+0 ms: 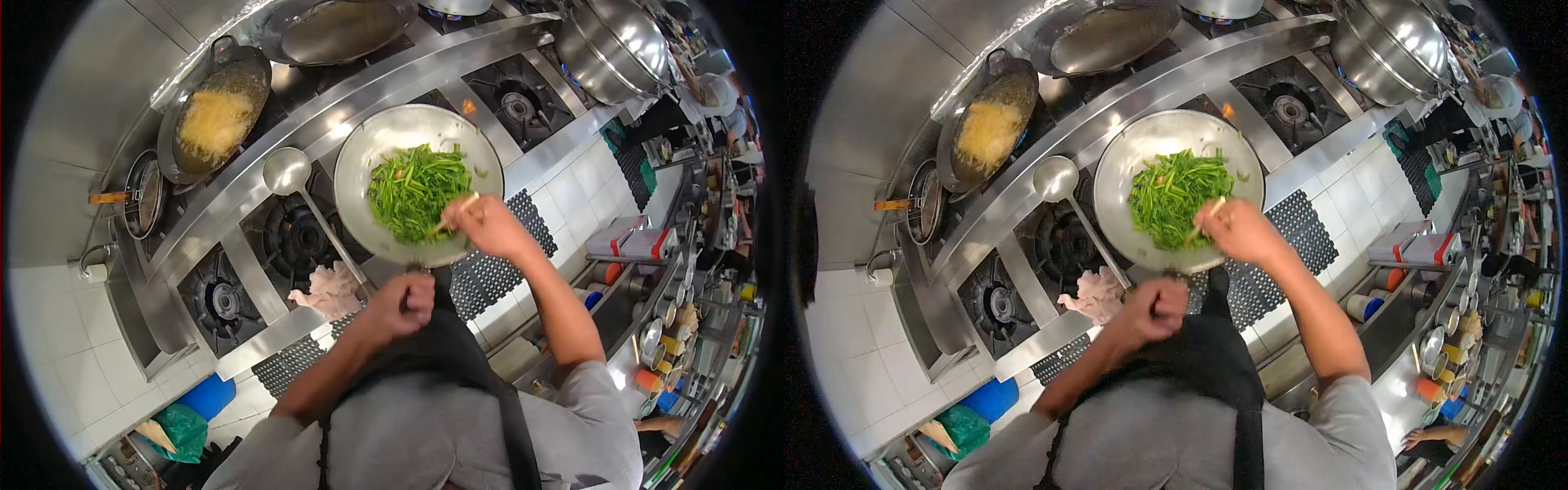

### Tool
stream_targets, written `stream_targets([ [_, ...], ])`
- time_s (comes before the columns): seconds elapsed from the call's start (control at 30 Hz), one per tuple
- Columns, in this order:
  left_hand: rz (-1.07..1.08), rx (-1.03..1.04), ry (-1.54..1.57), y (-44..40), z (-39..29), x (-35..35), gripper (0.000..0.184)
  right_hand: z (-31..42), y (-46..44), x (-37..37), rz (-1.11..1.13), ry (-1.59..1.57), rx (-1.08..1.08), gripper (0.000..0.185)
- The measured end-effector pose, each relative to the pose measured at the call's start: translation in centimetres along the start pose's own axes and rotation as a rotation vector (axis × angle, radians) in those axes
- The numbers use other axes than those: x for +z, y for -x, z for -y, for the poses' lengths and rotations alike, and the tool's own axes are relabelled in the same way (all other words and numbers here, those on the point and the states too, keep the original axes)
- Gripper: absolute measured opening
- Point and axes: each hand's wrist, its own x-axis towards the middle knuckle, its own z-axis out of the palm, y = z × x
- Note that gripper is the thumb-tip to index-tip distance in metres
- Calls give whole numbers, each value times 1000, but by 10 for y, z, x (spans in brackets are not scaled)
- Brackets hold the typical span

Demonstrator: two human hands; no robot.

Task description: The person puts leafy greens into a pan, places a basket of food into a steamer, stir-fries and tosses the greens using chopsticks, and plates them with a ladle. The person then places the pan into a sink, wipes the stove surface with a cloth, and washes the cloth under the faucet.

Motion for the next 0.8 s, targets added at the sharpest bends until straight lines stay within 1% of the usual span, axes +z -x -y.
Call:
stream_targets([
  [0.03, -3, 11, -29, -9, -14, 5, 29, -7, -15, -2, 11, 13, 11, 24],
  [0.1, -9, 28, -97, -33, -50, 19, 29, -29, -58, -11, -61, 50, -142, 25],
  [0.17, -67, 99, -187, -26, -52, 38, 29, -18, -92, -24, -173, 40, -139, 25],
  [0.2, -99, 139, -230, -21, -51, 43, 29, -15, -101, -28, -238, 29, -174, 25],
  [0.27, -163, 131, -187, -3, -18, 20, 31, -12, -113, -29, -371, 2, -246, 25],
  [0.3, -190, 131, -170, 6, -4, 9, 32, -13, -110, -26, -383, -2, -283, 25],
  [0.37, -209, 17, -153, 18, 7, -9, 34, -20, -88, -10, -405, -5, -349, 24],
  [0.4, -216, -42, -140, 21, 10, -17, 34, -33, -78, -4, -344, 57, -361, 24],
  [0.43, -180, -66, -88, 14, 5, -22, 34, -34, -65, 0, -227, 35, -226, 24],
  [0.5, -98, -97, -6, -16, -29, -17, 33, -31, -51, 1, -4, 1, 23, 25],
  [0.53, -75, 6, -91, -28, -40, -3, 32, -45, -57, 3, 7, 85, 11, 27],
  [0.57, -52, 106, -177, -40, -51, 12, 32, -52, -71, 3, -89, 114, -121, 26],
  [0.63, -86, -6, -65, -51, -73, 40, 32, -60, -102, -6, -277, 171, -376, 25],
  [0.67, -72, 61, -165, -45, -71, 45, 31, -49, -111, -11, -329, 137, -328, 25],
  [0.73, -27, 116, -215, -33, -48, 21, 30, -27, -122, -22, -435, 61, -225, 25],
  [0.77, -4, 145, -241, -25, -32, 9, 29, -19, -116, -23, -436, 24, -236, 24],
  [0.8, -40, 103, -223, -16, -19, -1, 29, -11, -107, -22, -438, -12, -250, 24],
])
